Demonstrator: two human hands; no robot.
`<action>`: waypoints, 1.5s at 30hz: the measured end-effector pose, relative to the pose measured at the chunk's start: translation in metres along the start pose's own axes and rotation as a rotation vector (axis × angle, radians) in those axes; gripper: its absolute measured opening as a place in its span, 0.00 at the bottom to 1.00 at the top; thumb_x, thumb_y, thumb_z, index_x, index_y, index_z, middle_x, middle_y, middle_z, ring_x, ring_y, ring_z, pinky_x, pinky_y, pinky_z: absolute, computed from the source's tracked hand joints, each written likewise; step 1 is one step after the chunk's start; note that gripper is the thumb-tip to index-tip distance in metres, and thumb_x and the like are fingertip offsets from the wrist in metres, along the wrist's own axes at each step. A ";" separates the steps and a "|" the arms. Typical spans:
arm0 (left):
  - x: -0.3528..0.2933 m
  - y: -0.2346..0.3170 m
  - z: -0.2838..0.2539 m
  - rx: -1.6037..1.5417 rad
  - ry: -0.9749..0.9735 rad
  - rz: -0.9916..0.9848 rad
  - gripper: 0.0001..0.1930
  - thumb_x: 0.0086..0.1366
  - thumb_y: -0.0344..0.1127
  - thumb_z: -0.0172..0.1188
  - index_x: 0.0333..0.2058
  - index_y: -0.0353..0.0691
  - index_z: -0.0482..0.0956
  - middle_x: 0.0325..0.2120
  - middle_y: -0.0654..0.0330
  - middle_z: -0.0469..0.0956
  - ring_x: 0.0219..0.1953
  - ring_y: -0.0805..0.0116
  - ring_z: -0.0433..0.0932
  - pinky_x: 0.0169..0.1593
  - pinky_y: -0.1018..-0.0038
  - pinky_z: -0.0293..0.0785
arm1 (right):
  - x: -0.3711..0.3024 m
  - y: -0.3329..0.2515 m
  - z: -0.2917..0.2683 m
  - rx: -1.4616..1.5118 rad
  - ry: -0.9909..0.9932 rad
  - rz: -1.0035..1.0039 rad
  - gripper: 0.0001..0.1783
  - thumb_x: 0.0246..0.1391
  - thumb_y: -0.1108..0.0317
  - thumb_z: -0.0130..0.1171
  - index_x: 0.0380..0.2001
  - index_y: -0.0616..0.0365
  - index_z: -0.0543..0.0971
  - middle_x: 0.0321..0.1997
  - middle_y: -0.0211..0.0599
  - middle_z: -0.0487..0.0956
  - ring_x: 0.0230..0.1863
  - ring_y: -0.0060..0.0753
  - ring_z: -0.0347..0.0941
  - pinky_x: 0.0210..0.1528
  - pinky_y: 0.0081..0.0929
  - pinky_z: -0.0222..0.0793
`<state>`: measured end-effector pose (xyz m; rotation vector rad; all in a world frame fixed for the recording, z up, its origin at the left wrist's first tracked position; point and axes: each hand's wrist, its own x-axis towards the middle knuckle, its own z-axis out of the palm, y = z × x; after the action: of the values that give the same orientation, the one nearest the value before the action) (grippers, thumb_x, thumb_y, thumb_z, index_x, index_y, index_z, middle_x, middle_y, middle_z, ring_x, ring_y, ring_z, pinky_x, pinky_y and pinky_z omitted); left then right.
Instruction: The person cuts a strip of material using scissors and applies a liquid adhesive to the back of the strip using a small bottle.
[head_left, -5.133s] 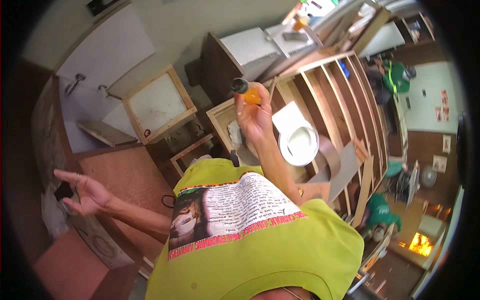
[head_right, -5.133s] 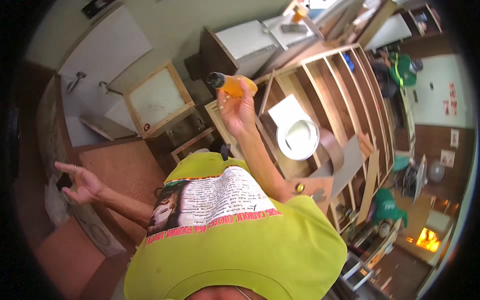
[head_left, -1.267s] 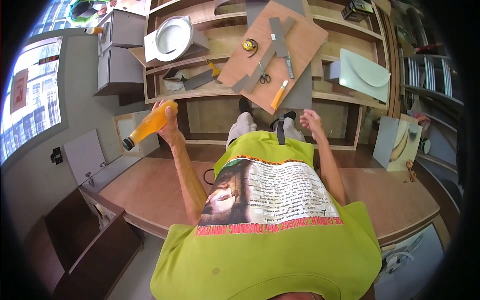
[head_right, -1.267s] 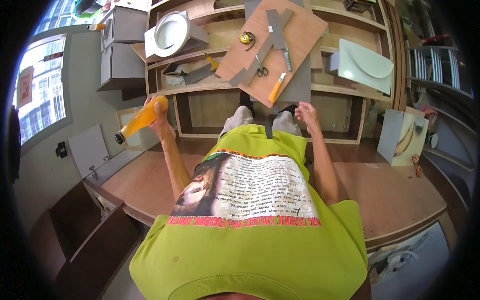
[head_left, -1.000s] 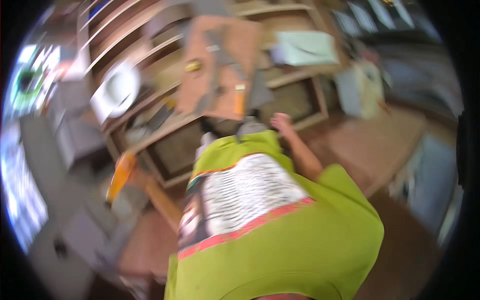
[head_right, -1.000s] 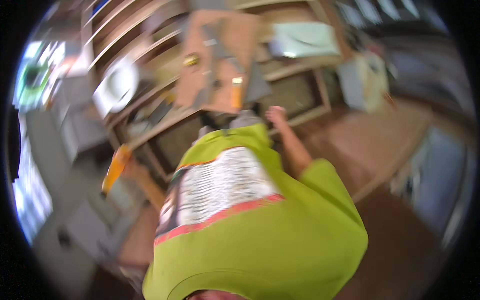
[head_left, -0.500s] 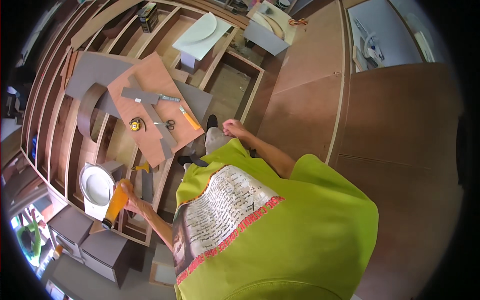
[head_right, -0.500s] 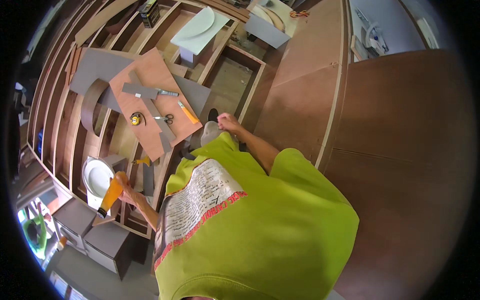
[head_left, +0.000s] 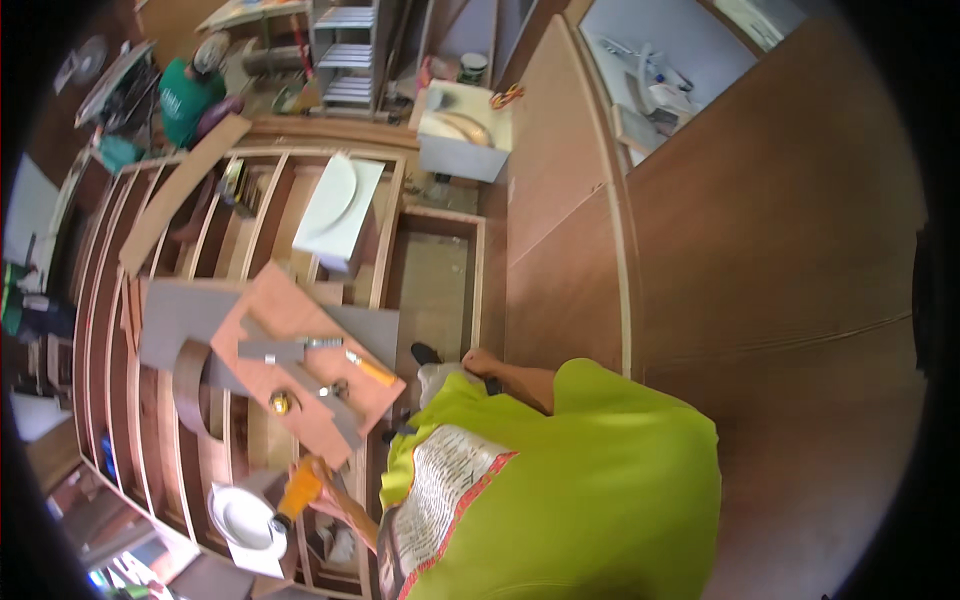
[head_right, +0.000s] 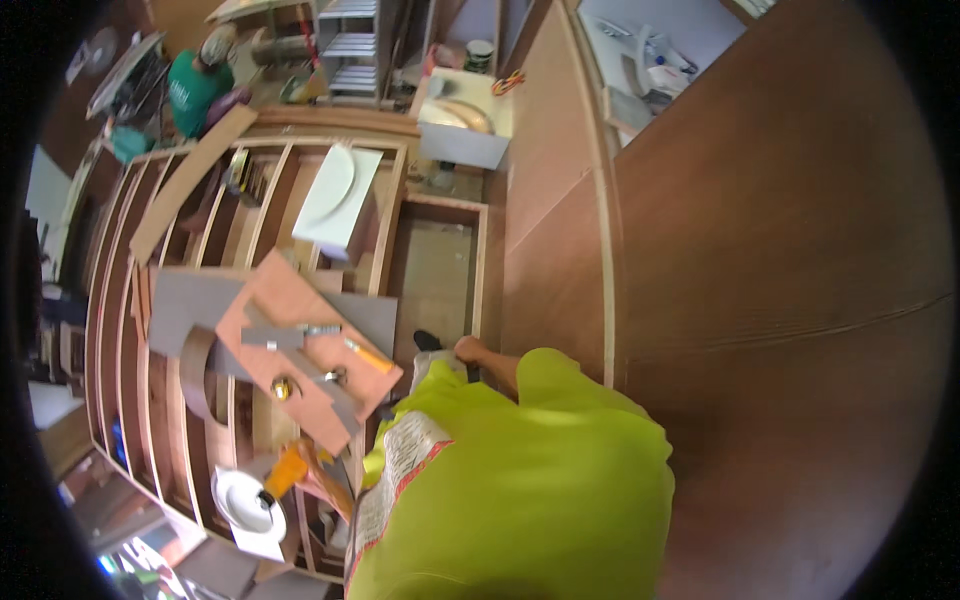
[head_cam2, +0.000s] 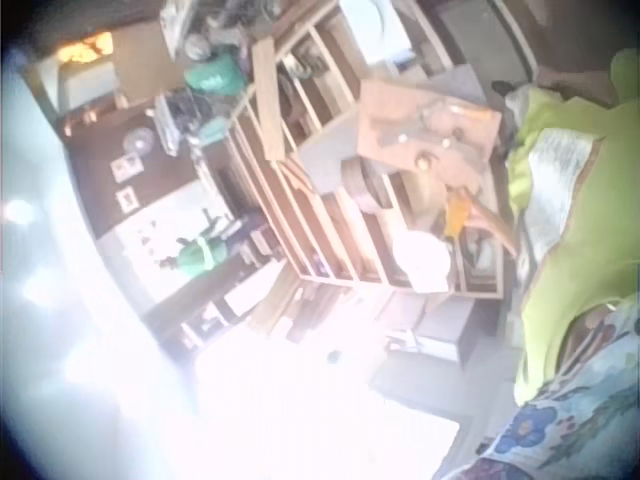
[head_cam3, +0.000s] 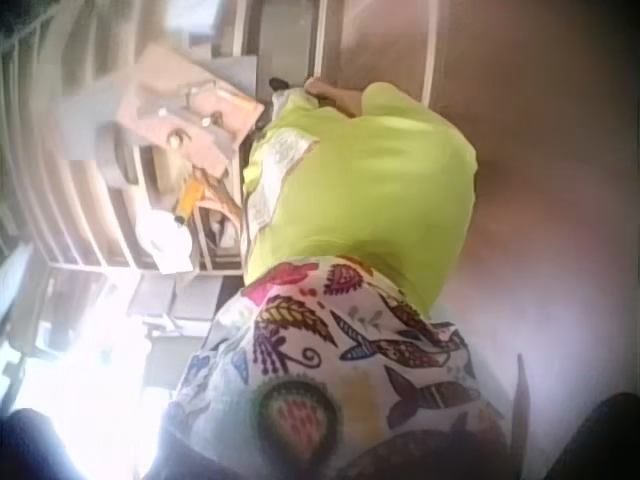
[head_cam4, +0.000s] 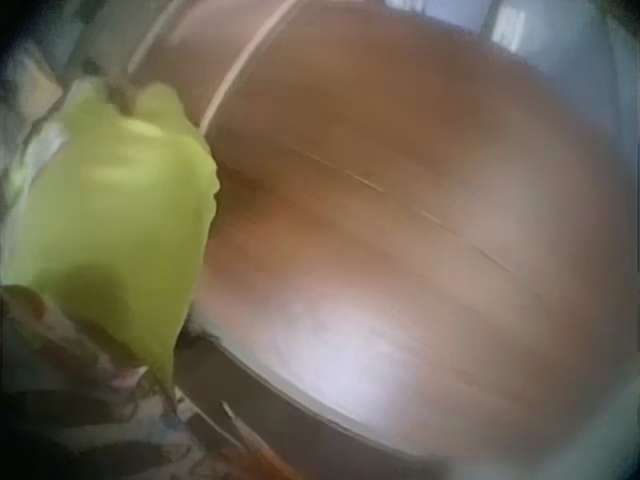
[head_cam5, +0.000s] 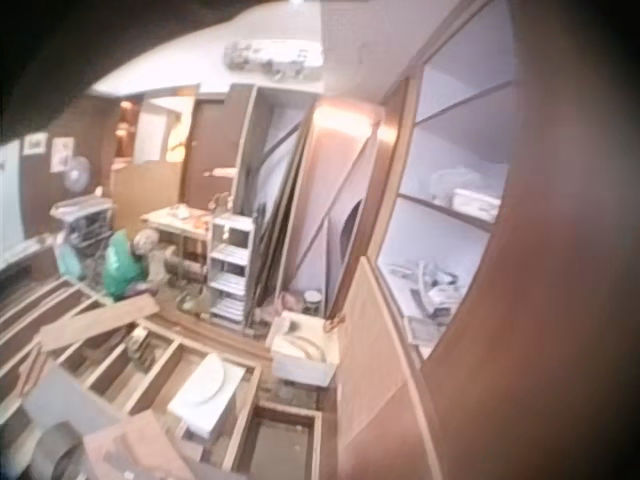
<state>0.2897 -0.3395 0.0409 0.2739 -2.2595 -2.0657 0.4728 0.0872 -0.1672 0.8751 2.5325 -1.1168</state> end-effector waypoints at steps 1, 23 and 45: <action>-0.001 -0.001 0.012 0.025 -0.002 -0.037 0.25 0.64 0.35 0.64 0.56 0.32 0.68 0.47 0.53 0.75 0.47 0.60 0.76 0.53 0.63 0.73 | 0.015 -0.004 -0.015 -0.005 -0.077 0.055 0.13 0.50 0.63 0.53 0.19 0.58 0.80 0.18 0.33 0.77 0.17 0.26 0.72 0.19 0.29 0.68; -0.002 0.038 0.222 0.123 -0.266 -0.203 0.26 0.60 0.36 0.68 0.54 0.35 0.70 0.46 0.54 0.77 0.47 0.61 0.76 0.53 0.65 0.73 | 0.203 -0.162 -0.426 0.753 0.593 -0.279 0.12 0.60 0.66 0.52 0.42 0.62 0.76 0.29 0.31 0.78 0.28 0.22 0.76 0.33 0.23 0.73; 0.092 0.056 0.383 0.192 -0.605 -0.187 0.27 0.56 0.36 0.71 0.52 0.37 0.71 0.45 0.56 0.78 0.47 0.62 0.77 0.52 0.67 0.73 | 0.222 -0.186 -0.491 0.302 0.765 -0.266 0.13 0.56 0.64 0.55 0.43 0.58 0.78 0.38 0.46 0.81 0.41 0.46 0.79 0.43 0.39 0.74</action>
<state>0.1297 0.0246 0.0534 -0.1692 -2.8775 -2.2553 0.1943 0.4438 0.1797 1.2615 3.2155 -1.4952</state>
